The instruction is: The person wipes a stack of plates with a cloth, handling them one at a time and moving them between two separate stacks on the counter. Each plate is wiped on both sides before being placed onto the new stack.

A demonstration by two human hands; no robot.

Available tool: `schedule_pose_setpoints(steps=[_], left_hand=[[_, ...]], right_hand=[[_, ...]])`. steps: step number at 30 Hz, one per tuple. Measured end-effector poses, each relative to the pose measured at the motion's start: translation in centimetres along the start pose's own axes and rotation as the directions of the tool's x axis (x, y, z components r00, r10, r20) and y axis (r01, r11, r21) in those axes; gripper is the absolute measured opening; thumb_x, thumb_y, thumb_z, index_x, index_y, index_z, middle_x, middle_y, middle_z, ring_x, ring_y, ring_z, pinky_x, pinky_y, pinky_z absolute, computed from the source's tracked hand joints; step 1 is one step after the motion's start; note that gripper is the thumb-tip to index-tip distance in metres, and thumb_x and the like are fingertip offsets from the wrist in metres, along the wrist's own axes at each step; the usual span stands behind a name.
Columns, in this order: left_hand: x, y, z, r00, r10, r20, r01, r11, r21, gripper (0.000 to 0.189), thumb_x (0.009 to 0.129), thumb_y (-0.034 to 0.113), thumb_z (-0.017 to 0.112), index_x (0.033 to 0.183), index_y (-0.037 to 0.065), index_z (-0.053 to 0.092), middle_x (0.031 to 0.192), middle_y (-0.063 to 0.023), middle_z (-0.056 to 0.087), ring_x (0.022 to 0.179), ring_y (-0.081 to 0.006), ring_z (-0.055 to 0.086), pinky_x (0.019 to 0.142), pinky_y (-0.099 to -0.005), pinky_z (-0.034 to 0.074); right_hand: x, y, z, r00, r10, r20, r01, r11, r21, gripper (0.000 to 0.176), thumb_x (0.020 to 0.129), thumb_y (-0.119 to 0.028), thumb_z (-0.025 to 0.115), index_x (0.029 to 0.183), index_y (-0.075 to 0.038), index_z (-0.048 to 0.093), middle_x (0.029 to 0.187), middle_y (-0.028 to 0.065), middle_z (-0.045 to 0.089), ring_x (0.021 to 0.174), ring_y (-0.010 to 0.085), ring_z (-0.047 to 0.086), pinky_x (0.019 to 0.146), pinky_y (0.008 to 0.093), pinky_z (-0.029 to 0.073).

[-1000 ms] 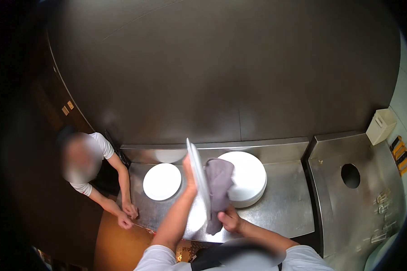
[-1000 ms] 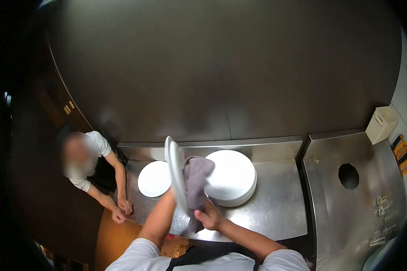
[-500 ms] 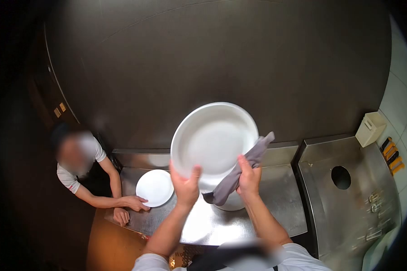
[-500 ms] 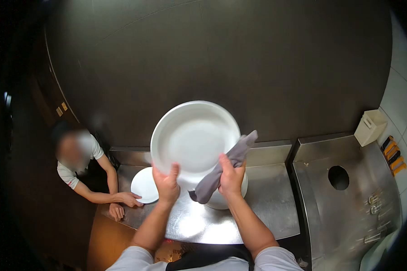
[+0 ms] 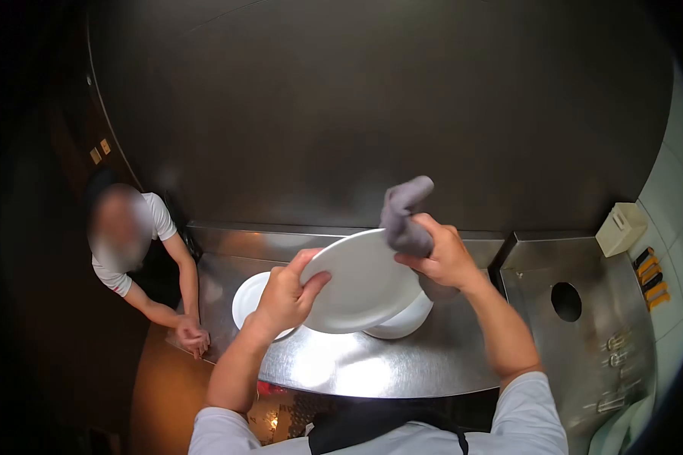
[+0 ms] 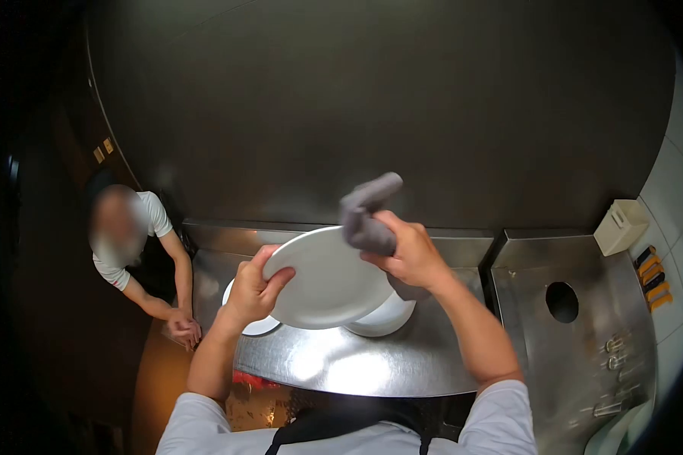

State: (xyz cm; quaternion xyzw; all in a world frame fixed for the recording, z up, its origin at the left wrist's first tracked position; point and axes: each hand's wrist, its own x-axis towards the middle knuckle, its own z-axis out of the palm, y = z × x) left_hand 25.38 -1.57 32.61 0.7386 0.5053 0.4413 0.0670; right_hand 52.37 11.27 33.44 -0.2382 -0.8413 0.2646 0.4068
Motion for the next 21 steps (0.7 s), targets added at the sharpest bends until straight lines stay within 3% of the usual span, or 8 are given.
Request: schedule_pose_setpoints(steps=[2, 3, 7, 10, 12, 14, 17, 21], left_hand=[[1.1, 1.1, -0.5, 0.975, -0.085, 0.205, 0.051, 0.985, 0.167, 0.033, 0.091, 0.003, 0.067, 0.123, 0.002, 0.058, 0.085, -0.0175, 0.073, 0.075, -0.0375, 0.072, 0.07, -0.0383, 0.056], [1.3, -0.5, 0.4, 0.978, 0.113, 0.177, -0.141, 0.978, 0.155, 0.035, 0.087, -0.001, 0.068, 0.121, 0.0, 0.059, 0.085, -0.0179, 0.071, 0.075, -0.0412, 0.069, 0.07, -0.0422, 0.056], [2.6, -0.8, 2.6, 0.88, 0.471, -0.063, -0.45, 0.868, 0.209, 0.044, 0.077, 0.002, 0.078, 0.119, 0.003, 0.064, 0.1, -0.0203, 0.071, 0.088, -0.0396, 0.07, 0.079, -0.0421, 0.057], [4.3, -0.9, 2.1, 0.93, 0.338, -0.142, -0.315, 0.935, 0.164, 0.049, 0.072, 0.003, 0.083, 0.117, 0.002, 0.063, 0.097, -0.0184, 0.072, 0.086, -0.039, 0.071, 0.077, -0.0416, 0.058], [5.3, -0.8, 1.5, 0.962, 0.035, -0.269, -0.022, 0.998, 0.051, 0.042, 0.071, 0.004, 0.087, 0.102, 0.0, 0.058, 0.09, -0.016, 0.072, 0.077, -0.0227, 0.073, 0.067, -0.031, 0.057], [4.8, -2.5, 0.6, 0.948, -0.019, -0.317, -0.005, 0.997, -0.074, 0.038, 0.078, 0.009, 0.085, 0.099, 0.002, 0.055, 0.085, -0.0135, 0.072, 0.073, -0.0211, 0.073, 0.063, -0.0315, 0.057], [1.8, -7.1, 5.1, 0.867, -0.314, -0.387, -0.002, 0.774, -0.633, 0.03, 0.093, 0.0, 0.068, 0.115, -0.001, 0.048, 0.101, -0.0098, 0.067, 0.091, -0.0125, 0.066, 0.081, -0.0261, 0.054], [2.1, -7.3, 10.2, 0.696, -0.463, -0.549, 0.005, 0.768, -0.641, 0.031, 0.103, 0.022, 0.058, 0.117, -0.004, 0.051, 0.11, -0.0138, 0.067, 0.095, -0.0203, 0.065, 0.087, -0.0356, 0.051]], right_hand=[[2.6, -3.6, 0.4, 0.942, -0.285, 0.178, 0.32, 0.921, -0.223, 0.059, 0.074, -0.006, 0.082, 0.128, -0.012, 0.061, 0.111, 0.0127, 0.073, 0.097, 0.0321, 0.072, 0.085, 0.0385, 0.058], [2.7, -4.8, 0.7, 0.934, -0.276, 0.227, 0.328, 0.916, -0.232, 0.058, 0.074, -0.006, 0.081, 0.128, -0.013, 0.061, 0.109, 0.014, 0.072, 0.096, 0.034, 0.071, 0.084, 0.0408, 0.058], [2.9, -5.4, 1.0, 0.917, -0.289, 0.275, 0.35, 0.914, -0.205, 0.061, 0.074, -0.003, 0.079, 0.131, -0.015, 0.06, 0.105, 0.0163, 0.071, 0.093, 0.0366, 0.07, 0.083, 0.0444, 0.058], [3.0, -3.6, 0.7, 0.95, -0.297, 0.097, 0.309, 0.937, -0.16, 0.063, 0.072, 0.003, 0.077, 0.13, -0.014, 0.061, 0.111, 0.0166, 0.072, 0.099, 0.0336, 0.071, 0.085, 0.0416, 0.058], [2.3, -2.2, 1.1, 0.968, -0.237, -0.081, 0.227, 0.967, -0.113, 0.06, 0.071, 0.004, 0.077, 0.127, -0.012, 0.063, 0.114, 0.0173, 0.071, 0.102, 0.0317, 0.072, 0.085, 0.0404, 0.059], [1.9, -1.5, 0.2, 0.96, 0.021, -0.281, 0.0, 0.997, 0.075, 0.049, 0.078, 0.001, 0.078, 0.125, -0.007, 0.063, 0.117, 0.0147, 0.072, 0.102, 0.0232, 0.072, 0.086, 0.0352, 0.057], [1.6, 2.0, 1.1, 0.798, 0.158, -0.581, 0.084, 0.927, 0.367, 0.048, 0.083, -0.004, 0.08, 0.125, 0.003, 0.057, 0.11, 0.0089, 0.069, 0.101, 0.0171, 0.065, 0.092, 0.0334, 0.052], [-0.3, 2.9, 5.9, 0.69, 0.298, -0.66, 0.037, 0.896, 0.443, 0.054, 0.081, -0.003, 0.081, 0.129, 0.003, 0.056, 0.113, 0.0116, 0.069, 0.103, 0.0192, 0.065, 0.093, 0.033, 0.051]])
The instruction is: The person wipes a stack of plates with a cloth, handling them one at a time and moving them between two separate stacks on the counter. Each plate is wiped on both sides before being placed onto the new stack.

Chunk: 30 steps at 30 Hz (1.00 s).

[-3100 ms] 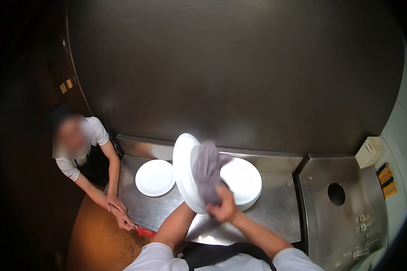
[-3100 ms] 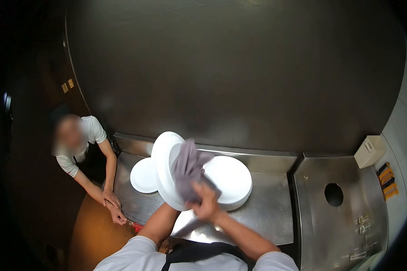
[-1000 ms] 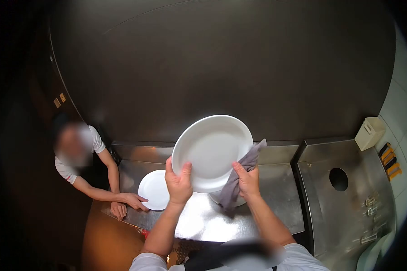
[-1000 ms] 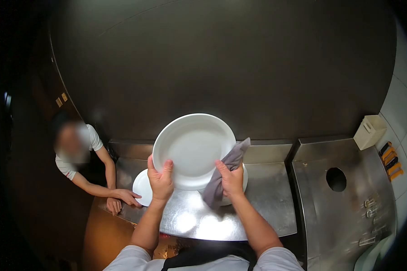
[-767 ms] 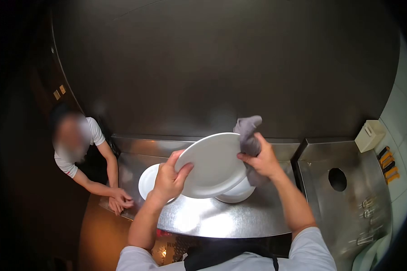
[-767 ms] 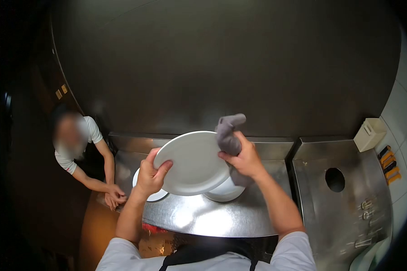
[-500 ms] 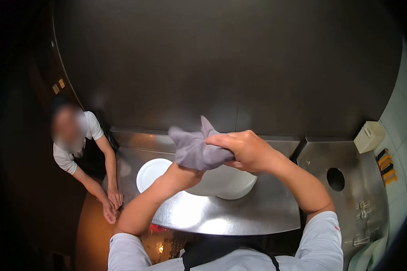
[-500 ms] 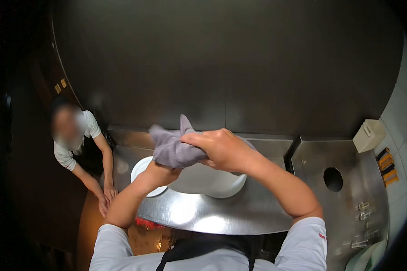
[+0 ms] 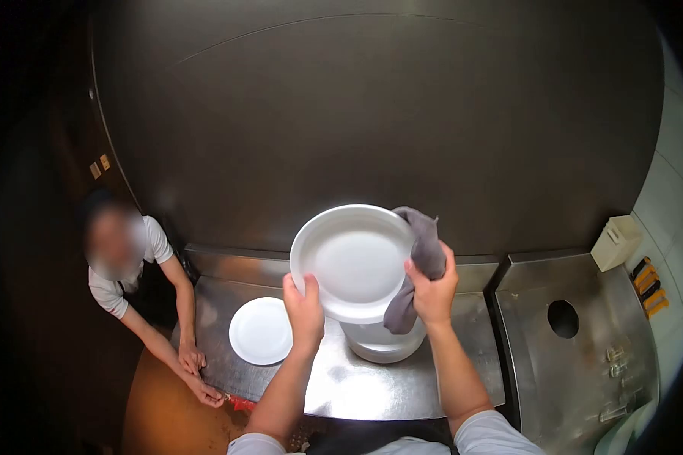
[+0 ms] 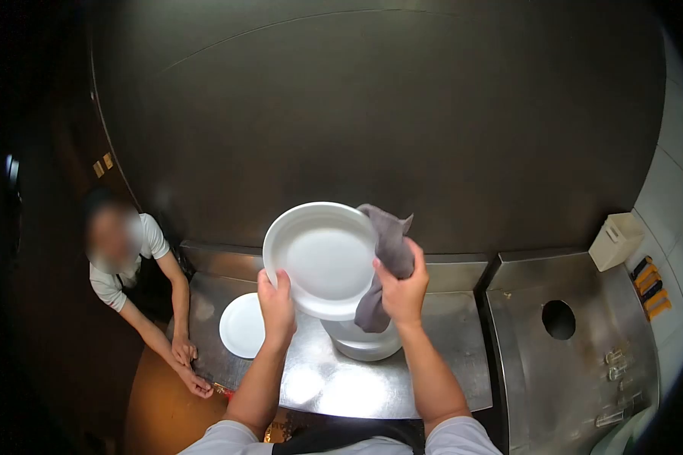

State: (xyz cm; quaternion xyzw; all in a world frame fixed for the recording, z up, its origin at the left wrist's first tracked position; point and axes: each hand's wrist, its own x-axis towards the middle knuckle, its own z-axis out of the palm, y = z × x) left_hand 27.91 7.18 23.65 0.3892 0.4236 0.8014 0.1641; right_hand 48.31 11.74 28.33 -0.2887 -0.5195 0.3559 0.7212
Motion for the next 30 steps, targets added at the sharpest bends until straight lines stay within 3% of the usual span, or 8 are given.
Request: schedule_pose_setpoints(steps=[5, 8, 11, 16, 18, 20, 23, 30], left_hand=[[4.2, -1.8, -0.1, 0.977, 0.045, -0.208, 0.029, 0.939, 0.342, 0.058, 0.108, 0.049, 0.041, 0.11, -0.005, 0.062, 0.101, -0.0092, 0.069, 0.09, -0.0186, 0.064, 0.082, -0.0371, 0.051], [5.5, -3.0, 0.2, 0.983, -0.006, -0.185, 0.069, 0.94, 0.333, 0.059, 0.108, 0.051, 0.04, 0.105, -0.002, 0.065, 0.087, -0.0091, 0.068, 0.083, -0.0169, 0.063, 0.077, -0.0351, 0.051], [3.6, -9.4, 0.1, 0.993, 0.04, 0.115, -0.04, 0.999, -0.005, 0.06, 0.107, 0.054, 0.041, 0.094, 0.001, 0.065, 0.075, -0.0078, 0.064, 0.072, -0.0167, 0.059, 0.068, -0.0342, 0.049], [-3.4, -9.6, 0.2, 0.911, -0.155, 0.383, 0.188, 0.981, -0.051, 0.06, 0.107, 0.054, 0.04, 0.093, 0.001, 0.064, 0.074, -0.007, 0.063, 0.071, -0.0164, 0.058, 0.067, -0.0344, 0.049], [-3.1, -7.5, -2.2, 0.88, -0.258, 0.4, 0.313, 0.946, -0.079, 0.06, 0.107, 0.054, 0.04, 0.093, 0.001, 0.063, 0.074, -0.0067, 0.063, 0.071, -0.0162, 0.058, 0.066, -0.0345, 0.048], [-2.1, -5.9, -3.9, 0.864, -0.3, 0.405, 0.371, 0.922, -0.109, 0.06, 0.107, 0.054, 0.04, 0.092, 0.001, 0.063, 0.074, -0.0064, 0.063, 0.071, -0.0161, 0.057, 0.066, -0.0345, 0.048], [-2.5, -5.4, -3.8, 0.871, -0.315, 0.378, 0.388, 0.912, -0.133, 0.06, 0.107, 0.054, 0.04, 0.091, 0.001, 0.063, 0.074, -0.0059, 0.062, 0.07, -0.0159, 0.057, 0.065, -0.0347, 0.048], [-3.5, -5.6, -2.4, 0.897, -0.312, 0.314, 0.373, 0.914, -0.157, 0.06, 0.107, 0.054, 0.039, 0.09, 0.001, 0.062, 0.073, -0.0048, 0.061, 0.069, -0.0154, 0.056, 0.064, -0.0349, 0.047]], right_hand=[[-6.8, 1.7, 1.6, 0.991, -0.121, 0.061, 0.129, 0.981, -0.148, 0.068, 0.073, 0.003, 0.078, 0.136, -0.002, 0.054, 0.121, 0.0167, 0.068, 0.111, 0.026, 0.067, 0.096, 0.0346, 0.052], [-9.1, 0.3, 1.2, 0.852, -0.231, 0.469, 0.269, 0.963, -0.015, 0.086, 0.073, -0.001, 0.083, 0.147, 0.0, 0.039, 0.141, 0.0188, 0.053, 0.128, 0.0292, 0.054, 0.108, 0.0399, 0.041], [-6.7, -4.3, 3.1, 0.732, -0.274, 0.623, 0.094, 0.947, 0.307, 0.076, 0.081, -0.006, 0.075, 0.148, -0.001, 0.041, 0.145, 0.0183, 0.05, 0.134, 0.0277, 0.049, 0.114, 0.0387, 0.034], [-4.9, 0.5, 5.1, 0.778, -0.076, 0.624, -0.013, 0.99, 0.137, 0.067, 0.084, -0.003, 0.074, 0.145, 0.002, 0.045, 0.128, 0.0166, 0.061, 0.107, 0.0264, 0.063, 0.092, 0.0391, 0.05], [-10.5, 4.9, 4.3, 0.787, -0.432, 0.44, 0.454, 0.889, 0.062, 0.059, 0.083, -0.013, 0.077, 0.134, 0.005, 0.054, 0.131, 0.028, 0.06, 0.115, 0.0446, 0.062, 0.105, 0.0461, 0.045], [-12.8, 0.8, 3.6, 0.675, -0.323, 0.663, 0.254, 0.946, 0.202, 0.06, 0.072, -0.019, 0.081, 0.126, -0.003, 0.062, 0.15, 0.0345, 0.039, 0.145, 0.053, 0.03, 0.119, 0.0587, 0.022], [-9.9, -4.0, 6.1, 0.477, -0.54, 0.693, 0.473, 0.823, 0.316, 0.06, 0.069, -0.025, 0.079, 0.125, -0.012, 0.065, 0.156, 0.0288, 0.035, 0.15, 0.0484, 0.022, 0.12, 0.0625, 0.013], [-9.3, 0.9, 4.1, 0.766, -0.138, 0.628, 0.111, 0.99, 0.083, 0.068, 0.078, -0.02, 0.079, 0.138, -0.001, 0.052, 0.143, 0.0327, 0.046, 0.134, 0.0528, 0.043, 0.113, 0.0539, 0.033]])
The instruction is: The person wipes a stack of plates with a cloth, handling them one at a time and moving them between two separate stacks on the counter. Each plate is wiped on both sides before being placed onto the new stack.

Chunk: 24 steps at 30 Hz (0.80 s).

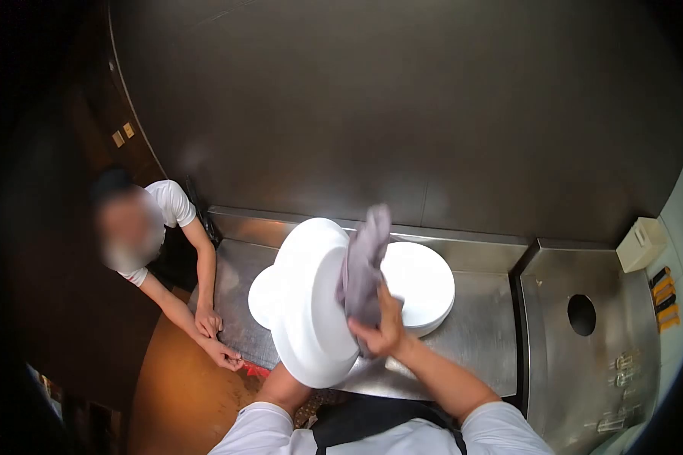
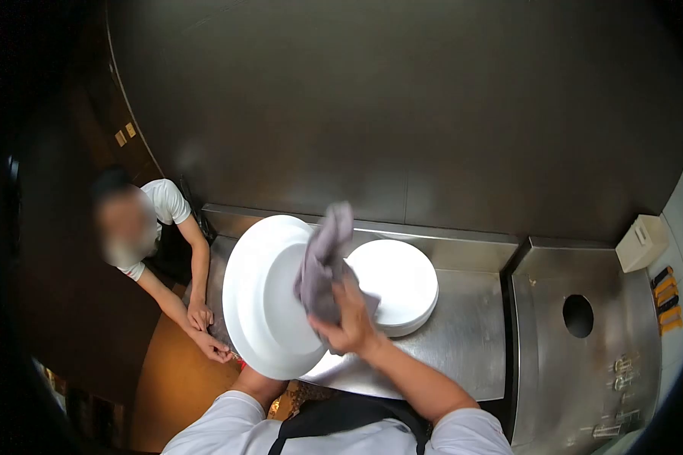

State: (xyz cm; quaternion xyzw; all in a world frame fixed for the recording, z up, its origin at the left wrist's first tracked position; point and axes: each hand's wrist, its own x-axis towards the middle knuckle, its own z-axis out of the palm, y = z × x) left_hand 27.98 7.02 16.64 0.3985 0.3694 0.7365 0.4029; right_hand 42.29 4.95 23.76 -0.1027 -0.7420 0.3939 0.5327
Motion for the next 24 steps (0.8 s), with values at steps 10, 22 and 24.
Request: schedule_pose_setpoints(steps=[10, 22, 24], left_hand=[[-0.5, 0.2, 0.7, 1.0, -0.007, 0.022, 0.007, 1.0, 0.011, 0.06, 0.107, 0.054, 0.039, 0.088, 0.002, 0.06, 0.072, -0.0032, 0.06, 0.067, -0.0147, 0.055, 0.062, -0.0353, 0.046], [-0.1, 0.9, 0.9, 1.0, -0.025, 0.006, 0.025, 0.999, 0.037, 0.06, 0.108, 0.053, 0.038, 0.085, 0.002, 0.058, 0.07, -0.0013, 0.058, 0.066, -0.0139, 0.053, 0.06, -0.0358, 0.045], [-0.2, 0.8, 1.6, 1.0, -0.026, 0.003, 0.026, 0.997, 0.076, 0.06, 0.108, 0.053, 0.038, 0.085, 0.002, 0.058, 0.07, -0.0009, 0.058, 0.065, -0.0138, 0.053, 0.06, -0.0359, 0.045]], right_hand=[[3.0, -3.9, -0.1, 0.952, -0.3, 0.065, 0.306, 0.941, -0.145, 0.075, 0.061, -0.024, 0.081, 0.132, -0.014, 0.062, 0.147, 0.0275, 0.045, 0.136, 0.0461, 0.045, 0.114, 0.0558, 0.033], [-4.2, 0.1, 1.8, 0.96, -0.218, 0.174, 0.216, 0.976, 0.028, 0.084, 0.077, -0.04, 0.077, 0.143, -0.001, 0.046, 0.148, 0.0275, 0.042, 0.139, 0.0491, 0.037, 0.117, 0.0572, 0.023], [-4.2, 3.7, 1.3, 0.991, -0.112, 0.073, 0.106, 0.991, 0.082, 0.08, 0.083, -0.032, 0.073, 0.147, 0.002, 0.04, 0.15, 0.0261, 0.041, 0.141, 0.0451, 0.036, 0.118, 0.0502, 0.024]])
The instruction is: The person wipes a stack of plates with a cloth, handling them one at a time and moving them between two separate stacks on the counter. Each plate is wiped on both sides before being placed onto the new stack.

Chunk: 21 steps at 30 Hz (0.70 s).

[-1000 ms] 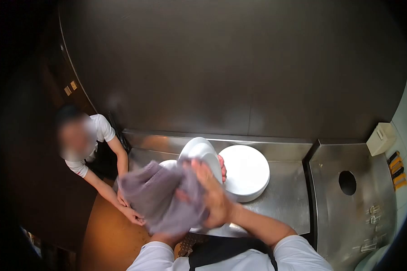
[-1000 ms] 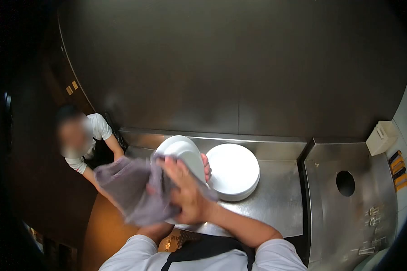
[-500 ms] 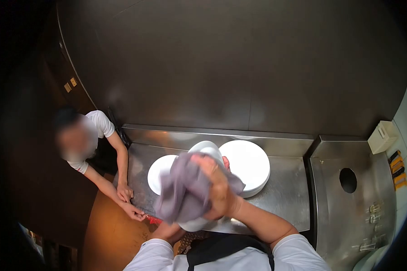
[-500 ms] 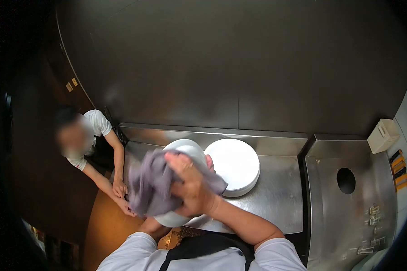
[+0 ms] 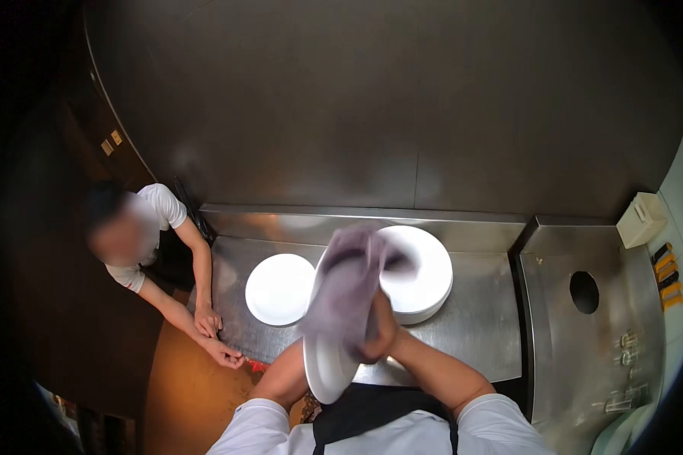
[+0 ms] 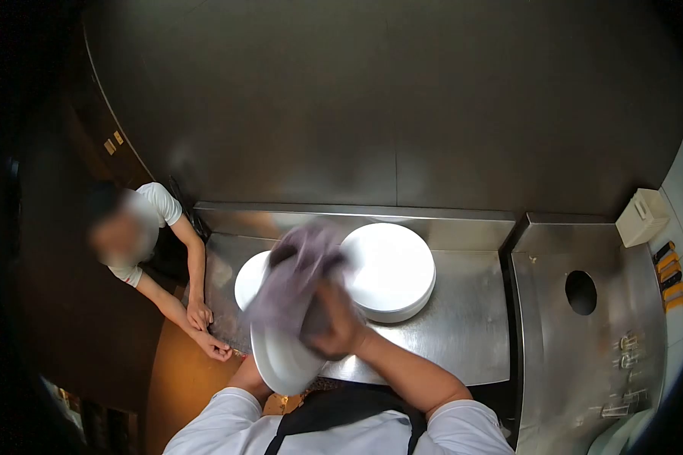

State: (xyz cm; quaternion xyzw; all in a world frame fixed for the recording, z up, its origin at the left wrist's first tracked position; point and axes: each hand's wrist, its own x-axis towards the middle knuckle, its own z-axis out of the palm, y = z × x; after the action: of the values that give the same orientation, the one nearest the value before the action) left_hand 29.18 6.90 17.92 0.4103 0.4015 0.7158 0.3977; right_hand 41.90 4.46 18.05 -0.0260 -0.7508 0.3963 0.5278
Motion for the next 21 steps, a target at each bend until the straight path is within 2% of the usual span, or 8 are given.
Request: schedule_pose_setpoints(steps=[5, 6, 7, 9, 12, 15, 17, 21], left_hand=[[2.9, 5.0, 0.5, 0.971, 0.227, -0.079, -0.163, 0.862, 0.48, 0.06, 0.108, 0.053, 0.038, 0.084, 0.002, 0.057, 0.07, -0.0001, 0.057, 0.064, -0.0134, 0.052, 0.059, -0.0361, 0.044], [3.9, 5.8, 0.2, 0.922, 0.385, -0.043, -0.266, 0.711, 0.65, 0.06, 0.106, 0.055, 0.041, 0.076, 0.004, 0.05, 0.062, -0.0006, 0.048, 0.061, -0.0111, 0.045, 0.054, -0.0372, 0.039], [4.7, 6.8, -0.9, 0.916, 0.401, -0.013, -0.237, 0.566, 0.79, 0.055, 0.103, 0.052, 0.049, 0.079, 0.003, 0.053, 0.063, -0.0157, 0.056, 0.055, -0.0278, 0.052, 0.055, -0.043, 0.042], [6.4, 8.8, -1.1, 0.902, 0.426, 0.069, -0.219, 0.314, 0.924, 0.053, 0.1, 0.052, 0.055, 0.08, 0.003, 0.054, 0.067, -0.0177, 0.062, 0.061, -0.0392, 0.06, 0.057, -0.0479, 0.045], [7.6, 13.0, 0.5, 0.919, 0.376, 0.123, -0.157, 0.06, 0.986, 0.037, 0.094, 0.042, 0.068, 0.091, 0.006, 0.06, 0.072, -0.0153, 0.068, 0.07, -0.0364, 0.068, 0.062, -0.0454, 0.052], [6.2, 19.1, 2.8, 0.94, 0.267, 0.215, -0.326, 0.503, 0.801, 0.043, 0.091, 0.03, 0.075, 0.12, 0.004, 0.057, 0.087, -0.0167, 0.073, 0.081, -0.0282, 0.074, 0.071, -0.0391, 0.057], [5.7, 18.8, 1.8, 0.941, 0.235, 0.243, -0.288, 0.933, 0.217, 0.068, 0.09, 0.023, 0.078, 0.142, 0.0, 0.04, 0.104, -0.0199, 0.073, 0.096, -0.0243, 0.073, 0.081, -0.0352, 0.058], [0.9, 12.0, 0.5, 0.894, 0.423, 0.149, -0.443, 0.786, 0.431, 0.064, 0.097, 0.028, 0.07, 0.143, -0.002, 0.039, 0.118, -0.014, 0.065, 0.106, -0.0196, 0.064, 0.094, -0.0316, 0.051]], right_hand=[[-5.5, 0.1, -0.2, 0.933, 0.36, 0.022, -0.338, 0.852, 0.4, 0.068, 0.096, -0.024, 0.062, 0.151, 0.005, 0.033, 0.15, 0.0191, 0.043, 0.141, 0.0328, 0.039, 0.118, 0.0413, 0.026], [-5.7, -1.0, -1.1, 0.922, 0.386, -0.019, -0.33, 0.813, 0.481, 0.066, 0.099, -0.024, 0.06, 0.151, 0.005, 0.032, 0.15, 0.0174, 0.044, 0.14, 0.0301, 0.04, 0.118, 0.04, 0.027], [-4.7, -2.6, -2.0, 0.897, 0.433, -0.09, -0.337, 0.801, 0.495, 0.066, 0.097, -0.022, 0.064, 0.149, 0.005, 0.035, 0.146, 0.0163, 0.048, 0.136, 0.029, 0.044, 0.116, 0.0394, 0.031], [-0.5, -5.5, -4.2, 0.808, 0.52, -0.277, -0.388, 0.823, 0.415, 0.065, 0.093, -0.019, 0.072, 0.145, 0.005, 0.042, 0.137, 0.0138, 0.056, 0.126, 0.0262, 0.054, 0.109, 0.0377, 0.04], [3.6, -4.7, -5.7, 0.641, 0.676, -0.363, -0.49, 0.724, 0.485, 0.053, 0.091, -0.011, 0.074, 0.137, 0.003, 0.051, 0.126, 0.0118, 0.064, 0.113, 0.0219, 0.061, 0.099, 0.0349, 0.049], [3.8, -1.6, -6.7, 0.568, 0.68, -0.464, -0.428, 0.725, 0.539, 0.05, 0.093, -0.013, 0.073, 0.135, 0.003, 0.053, 0.127, 0.0141, 0.064, 0.111, 0.023, 0.063, 0.098, 0.0367, 0.051], [3.9, -1.2, -7.2, 0.535, 0.681, -0.5, -0.334, 0.714, 0.615, 0.049, 0.094, -0.015, 0.073, 0.135, 0.002, 0.053, 0.127, 0.0136, 0.064, 0.112, 0.0234, 0.063, 0.099, 0.0368, 0.05], [4.2, -1.0, -6.3, 0.469, 0.695, -0.545, -0.21, 0.687, 0.696, 0.049, 0.093, -0.014, 0.075, 0.135, 0.0, 0.054, 0.123, 0.0091, 0.064, 0.111, 0.0195, 0.06, 0.099, 0.0336, 0.048]])
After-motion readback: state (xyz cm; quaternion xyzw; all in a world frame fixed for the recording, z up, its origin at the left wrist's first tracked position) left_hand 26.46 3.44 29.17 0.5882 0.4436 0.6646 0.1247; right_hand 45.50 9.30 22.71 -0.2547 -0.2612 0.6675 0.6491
